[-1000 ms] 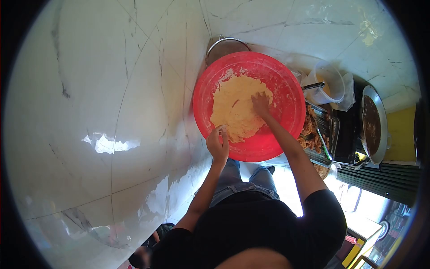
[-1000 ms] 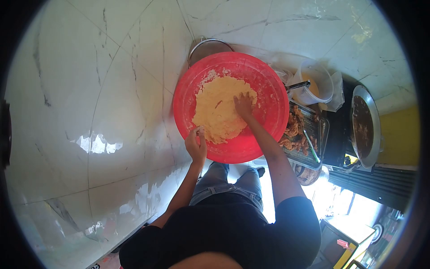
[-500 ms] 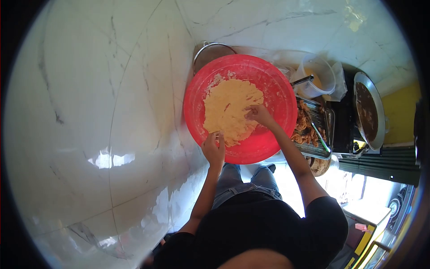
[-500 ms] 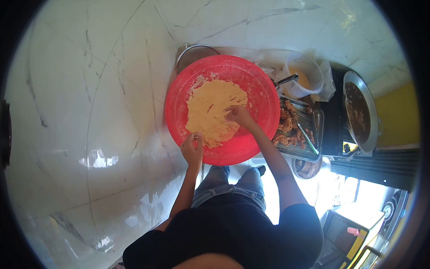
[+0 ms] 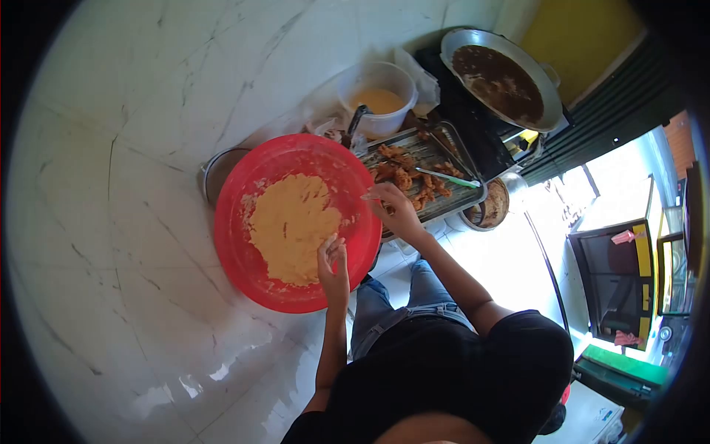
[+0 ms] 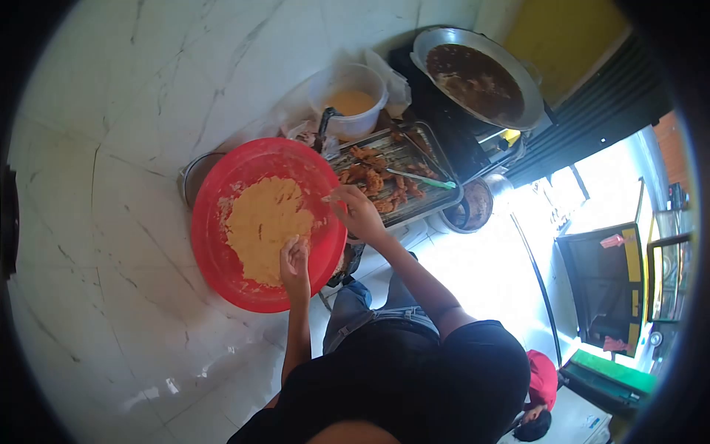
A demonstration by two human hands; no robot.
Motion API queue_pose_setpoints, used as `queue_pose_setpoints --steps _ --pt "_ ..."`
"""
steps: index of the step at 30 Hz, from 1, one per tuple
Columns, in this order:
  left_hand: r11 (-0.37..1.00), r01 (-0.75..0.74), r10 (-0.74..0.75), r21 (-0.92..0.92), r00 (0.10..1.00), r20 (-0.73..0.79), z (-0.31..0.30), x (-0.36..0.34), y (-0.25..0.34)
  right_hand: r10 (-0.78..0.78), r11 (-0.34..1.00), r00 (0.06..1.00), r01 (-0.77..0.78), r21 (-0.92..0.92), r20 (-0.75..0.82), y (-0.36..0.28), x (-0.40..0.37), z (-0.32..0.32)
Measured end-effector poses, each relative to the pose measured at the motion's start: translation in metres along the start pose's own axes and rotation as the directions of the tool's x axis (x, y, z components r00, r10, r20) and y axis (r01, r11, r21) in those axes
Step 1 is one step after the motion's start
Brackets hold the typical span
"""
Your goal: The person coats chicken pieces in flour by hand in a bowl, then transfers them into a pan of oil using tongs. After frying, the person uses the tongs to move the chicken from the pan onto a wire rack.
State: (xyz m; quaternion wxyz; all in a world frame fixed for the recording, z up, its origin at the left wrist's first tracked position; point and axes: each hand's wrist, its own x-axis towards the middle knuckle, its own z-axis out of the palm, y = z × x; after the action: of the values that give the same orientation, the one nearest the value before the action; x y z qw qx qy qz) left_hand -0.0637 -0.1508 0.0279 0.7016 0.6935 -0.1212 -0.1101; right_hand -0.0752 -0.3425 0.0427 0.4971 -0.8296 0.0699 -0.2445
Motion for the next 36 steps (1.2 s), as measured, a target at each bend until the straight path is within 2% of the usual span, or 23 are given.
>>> queue_pose_setpoints --steps 3,5,6,9,11,13,15,17,20,24,27,30,36 --pt "0.998 0.059 -0.056 -0.007 0.974 0.219 0.043 -0.025 -0.009 0.119 0.978 0.987 -0.136 -0.16 -0.111 0.042 -0.019 -0.07" --pt "0.992 0.126 -0.122 0.013 0.925 0.36 0.068 -0.038 -0.037 0.373 0.92 0.919 -0.385 -0.075 -0.13 0.074 -0.035 -0.115" --pt "0.977 0.189 -0.214 0.101 0.894 0.395 0.08 -0.042 -0.043 0.337 0.918 0.928 -0.362 -0.163 -0.16 0.095 -0.044 -0.133" --pt "0.942 0.299 -0.334 0.149 0.836 0.435 0.11 -0.046 -0.058 0.251 0.866 0.947 -0.312 -0.391 -0.2 0.154 -0.057 -0.165" --pt "0.947 0.295 -0.319 0.124 0.842 0.435 0.129 -0.042 -0.065 0.25 0.811 0.949 -0.313 -0.494 -0.191 0.178 -0.058 -0.177" --pt "0.965 0.24 -0.263 0.108 0.856 0.445 0.15 -0.034 -0.067 0.264 0.81 0.955 -0.294 -0.508 -0.133 0.204 -0.054 -0.186" --pt "0.962 0.249 -0.271 0.109 0.86 0.433 0.17 -0.026 -0.064 0.319 0.815 0.946 -0.304 -0.493 -0.056 0.226 -0.055 -0.192" --pt "0.967 0.233 -0.253 0.099 0.877 0.409 0.191 -0.015 -0.06 0.264 0.851 0.964 -0.247 -0.464 -0.028 0.243 -0.055 -0.195" --pt "0.962 0.263 -0.269 0.073 0.876 0.399 0.217 -0.006 -0.063 0.192 0.91 0.981 -0.177 -0.374 0.003 0.241 -0.054 -0.201" --pt "0.955 0.295 -0.27 -0.015 0.891 0.365 0.25 -0.004 -0.064 0.115 0.939 0.993 -0.122 -0.322 -0.041 0.225 -0.053 -0.205" --pt "0.919 0.382 -0.394 0.101 0.863 0.318 0.265 -0.007 -0.045 0.092 0.943 0.994 -0.106 -0.317 -0.058 0.207 -0.053 -0.208" --pt "0.887 0.455 -0.459 0.077 0.85 0.26 0.275 -0.005 -0.053 0.054 0.948 0.994 -0.08 -0.309 -0.093 0.197 -0.053 -0.211" --pt "0.748 0.629 -0.581 -0.212 0.775 0.248 0.303 0.024 -0.09 0.054 0.955 0.979 -0.108 -0.277 -0.195 0.182 -0.06 -0.211"
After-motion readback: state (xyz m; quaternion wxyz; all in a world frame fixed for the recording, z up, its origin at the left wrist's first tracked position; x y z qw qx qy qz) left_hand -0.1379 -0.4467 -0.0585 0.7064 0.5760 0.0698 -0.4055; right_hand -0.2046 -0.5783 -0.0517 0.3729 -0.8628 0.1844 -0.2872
